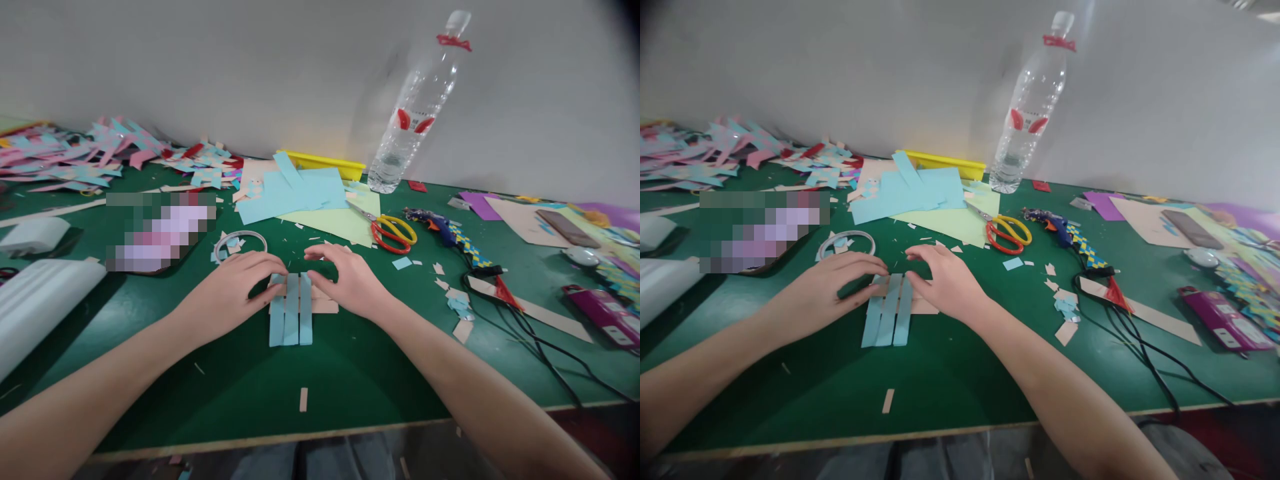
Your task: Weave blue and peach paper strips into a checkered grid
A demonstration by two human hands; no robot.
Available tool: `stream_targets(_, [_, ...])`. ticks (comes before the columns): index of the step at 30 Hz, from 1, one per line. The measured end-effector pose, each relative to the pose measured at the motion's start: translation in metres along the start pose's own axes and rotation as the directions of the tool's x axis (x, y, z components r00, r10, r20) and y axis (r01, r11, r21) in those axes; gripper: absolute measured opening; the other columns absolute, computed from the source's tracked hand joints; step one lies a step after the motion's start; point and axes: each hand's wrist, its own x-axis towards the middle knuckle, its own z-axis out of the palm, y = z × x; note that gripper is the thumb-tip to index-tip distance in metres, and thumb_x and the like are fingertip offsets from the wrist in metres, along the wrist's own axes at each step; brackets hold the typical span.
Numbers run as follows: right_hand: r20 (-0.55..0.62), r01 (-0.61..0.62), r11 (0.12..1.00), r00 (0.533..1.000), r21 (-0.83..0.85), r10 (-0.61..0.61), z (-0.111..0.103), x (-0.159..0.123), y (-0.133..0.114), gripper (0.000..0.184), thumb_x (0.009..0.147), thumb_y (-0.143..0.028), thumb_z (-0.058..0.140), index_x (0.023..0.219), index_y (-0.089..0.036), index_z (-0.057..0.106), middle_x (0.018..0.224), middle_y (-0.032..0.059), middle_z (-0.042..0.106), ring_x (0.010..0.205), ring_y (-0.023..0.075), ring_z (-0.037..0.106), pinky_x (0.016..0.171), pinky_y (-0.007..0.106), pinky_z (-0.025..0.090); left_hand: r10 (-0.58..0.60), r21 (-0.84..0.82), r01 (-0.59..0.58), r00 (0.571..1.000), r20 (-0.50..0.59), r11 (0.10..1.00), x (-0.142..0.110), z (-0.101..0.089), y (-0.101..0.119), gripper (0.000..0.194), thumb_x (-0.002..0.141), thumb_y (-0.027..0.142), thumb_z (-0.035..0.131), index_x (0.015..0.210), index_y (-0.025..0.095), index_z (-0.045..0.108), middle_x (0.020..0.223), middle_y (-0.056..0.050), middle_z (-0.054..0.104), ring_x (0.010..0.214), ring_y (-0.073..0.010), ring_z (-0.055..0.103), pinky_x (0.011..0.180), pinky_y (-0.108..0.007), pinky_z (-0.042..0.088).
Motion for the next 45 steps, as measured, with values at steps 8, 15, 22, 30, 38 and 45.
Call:
stream_targets(8, [0.124, 0.241, 0.960, 0.967, -0.143, -0.224, 0.004, 0.002, 0.003, 0.023, 0.093, -0.033, 0.060, 0.108, -0.016, 0.065, 0.109, 0.0088, 0.071, 0.105, 0.0240, 0.063, 0.096, 0.042, 0.046, -0.023, -0.006, 0.024, 0.995, 0.093, 1.000, -0.004, -0.004, -0.002, 0.056, 0.087, 0.066, 0.057, 0.122, 0.023, 0.058, 0.126, -0.010, 0.063, 0.120, -0.0322, 0.055, 0.099, -0.046, 0.042])
stream_targets(15, [0.162, 0.185, 0.974, 0.973, -0.133, -0.162, 0.001, 0.002, 0.008, 0.043, 0.084, -0.049, 0.069, 0.113, -0.018, 0.063, 0.117, 0.0101, 0.069, 0.112, 0.0272, 0.060, 0.100, 0.045, 0.042, -0.052, 0.036, 0.047, 0.987, 0.152, 0.998, -0.006, 0.001, -0.007, 0.071, 0.078, 0.074, 0.060, 0.129, 0.025, 0.053, 0.134, -0.011, 0.059, 0.128, -0.0355, 0.048, 0.103, -0.050, 0.038])
stream_targets(22, [0.232, 0.182, 0.977, 0.961, -0.111, -0.153, -0.004, 0.006, 0.010, 0.056, 0.072, -0.053, 0.079, 0.113, -0.019, 0.064, 0.113, 0.0094, 0.068, 0.109, 0.0260, 0.059, 0.096, 0.043, 0.042, -0.031, 0.009, 0.029, 0.984, 0.175, 1.000, -0.007, -0.001, -0.012, 0.077, 0.076, 0.075, 0.062, 0.135, 0.026, 0.051, 0.137, -0.010, 0.058, 0.132, -0.0360, 0.045, 0.110, -0.052, 0.031])
stream_targets(30, [0.251, 0.183, 0.976, 0.956, -0.119, -0.149, -0.005, 0.007, 0.008, 0.055, 0.074, -0.052, 0.078, 0.116, -0.020, 0.064, 0.117, 0.0098, 0.067, 0.112, 0.0266, 0.058, 0.097, 0.043, 0.041, -0.073, -0.018, 0.079, 0.972, 0.225, 0.997, -0.008, -0.009, -0.009, 0.077, 0.079, 0.072, 0.062, 0.141, 0.029, 0.046, 0.142, -0.010, 0.054, 0.137, -0.0368, 0.040, 0.108, -0.050, 0.035])
stream_targets(38, [0.213, 0.229, 0.964, 0.957, -0.134, -0.198, -0.004, 0.004, 0.006, 0.054, 0.080, -0.052, 0.073, 0.119, -0.019, 0.062, 0.121, 0.0112, 0.066, 0.116, 0.0270, 0.057, 0.102, 0.045, 0.040, -0.010, -0.046, 0.021, 0.975, 0.223, 0.999, -0.007, -0.011, -0.007, 0.068, 0.081, 0.069, 0.061, 0.134, 0.028, 0.054, 0.139, -0.008, 0.058, 0.133, -0.0331, 0.047, 0.110, -0.047, 0.035])
stream_targets(45, [0.160, 0.317, 0.930, 0.944, -0.187, -0.289, 0.003, 0.002, 0.002, 0.022, 0.094, -0.033, 0.059, 0.111, -0.020, 0.065, 0.110, 0.0081, 0.071, 0.107, 0.0234, 0.061, 0.095, 0.040, 0.043, 0.037, -0.036, -0.032, 0.988, 0.147, 0.999, -0.006, -0.007, -0.004, 0.051, 0.090, 0.061, 0.056, 0.128, 0.027, 0.058, 0.135, -0.007, 0.059, 0.129, -0.0302, 0.049, 0.107, -0.045, 0.037])
